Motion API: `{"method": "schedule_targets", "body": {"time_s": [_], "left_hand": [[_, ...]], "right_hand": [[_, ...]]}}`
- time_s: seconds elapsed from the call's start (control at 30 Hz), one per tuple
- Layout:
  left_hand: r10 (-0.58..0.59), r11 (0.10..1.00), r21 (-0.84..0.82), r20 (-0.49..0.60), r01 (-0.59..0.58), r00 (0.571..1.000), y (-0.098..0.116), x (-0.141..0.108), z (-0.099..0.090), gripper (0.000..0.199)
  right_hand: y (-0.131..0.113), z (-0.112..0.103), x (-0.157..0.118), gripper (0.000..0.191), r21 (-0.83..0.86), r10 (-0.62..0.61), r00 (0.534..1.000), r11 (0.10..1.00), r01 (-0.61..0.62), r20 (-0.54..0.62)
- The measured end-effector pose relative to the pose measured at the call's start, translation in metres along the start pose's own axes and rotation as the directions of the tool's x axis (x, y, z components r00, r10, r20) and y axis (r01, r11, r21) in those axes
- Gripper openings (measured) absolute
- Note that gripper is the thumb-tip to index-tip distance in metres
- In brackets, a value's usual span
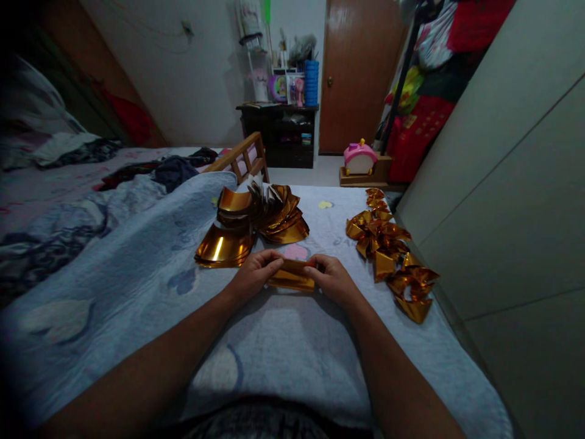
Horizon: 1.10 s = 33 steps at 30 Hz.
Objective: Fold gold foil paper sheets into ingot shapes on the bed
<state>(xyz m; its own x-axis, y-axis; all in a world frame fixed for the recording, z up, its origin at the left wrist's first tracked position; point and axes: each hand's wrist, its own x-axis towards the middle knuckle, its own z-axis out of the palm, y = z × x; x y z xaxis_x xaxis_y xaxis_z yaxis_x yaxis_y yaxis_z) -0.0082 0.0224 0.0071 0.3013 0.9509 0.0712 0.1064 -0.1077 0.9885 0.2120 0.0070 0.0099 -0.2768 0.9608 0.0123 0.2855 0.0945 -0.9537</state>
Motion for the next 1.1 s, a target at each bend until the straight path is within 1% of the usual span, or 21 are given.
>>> {"method": "schedule_targets", "body": {"time_s": [0.2, 0.33, 0.43, 0.63, 0.83, 0.97, 1.1], "left_hand": [[-0.007, 1.000, -0.003, 0.004, 0.007, 1.000, 0.0020, -0.0015, 0.0001, 0.022], [-0.013, 1.000, -0.026, 0.003, 0.013, 1.000, 0.0013, -0.0015, 0.0002, 0.026], [-0.015, 1.000, -0.002, -0.011, 0.015, 1.000, 0.0000, -0.0009, -0.0001, 0.028], [0.009, 0.999, 0.048, -0.015, -0.009, 1.000, -0.0013, -0.0005, -0.0007, 0.026], [0.006, 0.997, 0.081, -0.033, -0.003, 0.999, -0.0006, -0.0001, -0.0011, 0.028], [-0.006, 0.999, 0.043, -0.021, 0.007, 1.000, -0.0012, -0.0001, -0.0002, 0.029], [-0.016, 1.000, 0.020, -0.024, 0.016, 1.000, -0.0001, -0.0006, 0.0006, 0.029]], "right_hand": [[0.0042, -0.0003, 0.0015, 0.021, -0.010, -0.015, 1.000, 1.000, 0.014, -0.003], [0.0046, -0.0001, 0.0019, 0.021, 0.004, 0.002, 1.000, 1.000, -0.002, 0.015], [0.0036, 0.0002, 0.0020, 0.021, 0.005, 0.012, 1.000, 1.000, -0.012, 0.019], [0.0021, -0.0006, 0.0023, 0.024, -0.036, -0.001, 1.000, 0.999, 0.001, 0.005], [0.0038, -0.0003, 0.0018, 0.029, 0.005, 0.033, 0.999, 0.999, -0.034, 0.020], [0.0016, -0.0007, 0.0006, 0.034, -0.005, 0.039, 0.999, 0.999, -0.039, 0.027], [0.0006, -0.0013, 0.0007, 0.033, -0.010, 0.026, 0.999, 1.000, -0.026, 0.033]]}}
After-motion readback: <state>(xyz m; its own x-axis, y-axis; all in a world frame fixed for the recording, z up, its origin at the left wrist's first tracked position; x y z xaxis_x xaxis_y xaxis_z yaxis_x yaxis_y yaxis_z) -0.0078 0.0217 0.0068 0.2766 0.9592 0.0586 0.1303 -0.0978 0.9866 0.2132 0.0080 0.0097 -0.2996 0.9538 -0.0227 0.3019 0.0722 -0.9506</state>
